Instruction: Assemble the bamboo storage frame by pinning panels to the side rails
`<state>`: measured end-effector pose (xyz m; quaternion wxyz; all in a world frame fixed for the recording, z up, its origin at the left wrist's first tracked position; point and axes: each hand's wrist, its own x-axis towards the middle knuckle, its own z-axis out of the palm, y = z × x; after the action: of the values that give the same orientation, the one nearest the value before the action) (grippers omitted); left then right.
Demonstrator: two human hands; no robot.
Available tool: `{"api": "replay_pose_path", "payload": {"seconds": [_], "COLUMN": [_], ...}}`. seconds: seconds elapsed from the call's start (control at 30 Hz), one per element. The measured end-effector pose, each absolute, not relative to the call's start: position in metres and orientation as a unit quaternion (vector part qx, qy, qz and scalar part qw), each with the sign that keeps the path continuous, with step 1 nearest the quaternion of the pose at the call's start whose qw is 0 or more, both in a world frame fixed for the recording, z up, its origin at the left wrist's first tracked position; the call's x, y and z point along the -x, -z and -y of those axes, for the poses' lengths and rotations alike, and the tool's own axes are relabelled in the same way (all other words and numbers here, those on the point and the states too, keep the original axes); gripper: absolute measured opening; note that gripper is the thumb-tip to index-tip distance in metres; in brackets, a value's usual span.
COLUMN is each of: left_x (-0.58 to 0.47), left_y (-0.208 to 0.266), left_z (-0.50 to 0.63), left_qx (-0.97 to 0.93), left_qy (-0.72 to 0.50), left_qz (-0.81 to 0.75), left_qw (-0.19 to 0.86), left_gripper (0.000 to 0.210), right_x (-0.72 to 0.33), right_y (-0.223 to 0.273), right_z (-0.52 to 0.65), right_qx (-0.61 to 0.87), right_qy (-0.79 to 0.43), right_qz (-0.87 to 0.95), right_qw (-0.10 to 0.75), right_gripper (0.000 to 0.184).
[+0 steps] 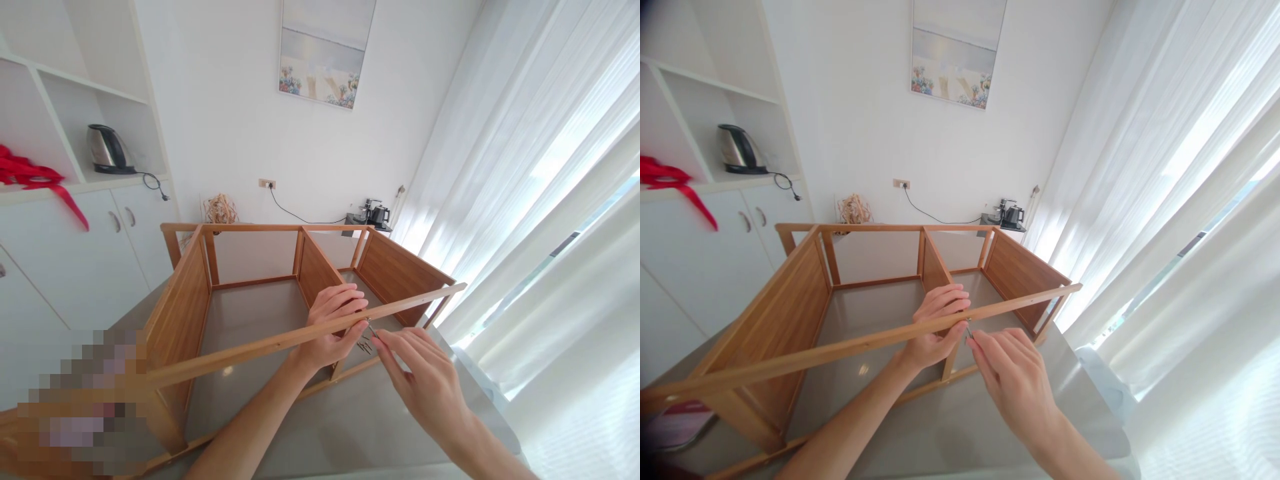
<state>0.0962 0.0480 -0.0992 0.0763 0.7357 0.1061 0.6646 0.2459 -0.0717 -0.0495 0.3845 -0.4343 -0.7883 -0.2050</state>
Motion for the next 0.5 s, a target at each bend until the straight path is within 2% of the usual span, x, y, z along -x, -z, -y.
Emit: {"api": "replay_pose_path", "payload": {"seconds": [0.13,0.5], "left_x": [-0.096,-0.096], "left_y": [0.098,0.101], "left_z": [-0.048,-0.049], "left_qx": [-0.736,-0.738], "left_qy": [-0.665,-0.662], "left_qz": [-0.103,-0.106], "left_qw": [0.068,0.071], "left_gripper": [0.023,0.026], "right_x": [-0.257,-0.258], "right_y": [0.039,0.032], "right_z": [0.067,0.064], "right_qx": [0.416,0.410], "right_qy": [0.244,0.247], "right_qz": [0.809,0.831], "right_qw": [0.335,0.285], "right_gripper": [0.013,0.011]}}
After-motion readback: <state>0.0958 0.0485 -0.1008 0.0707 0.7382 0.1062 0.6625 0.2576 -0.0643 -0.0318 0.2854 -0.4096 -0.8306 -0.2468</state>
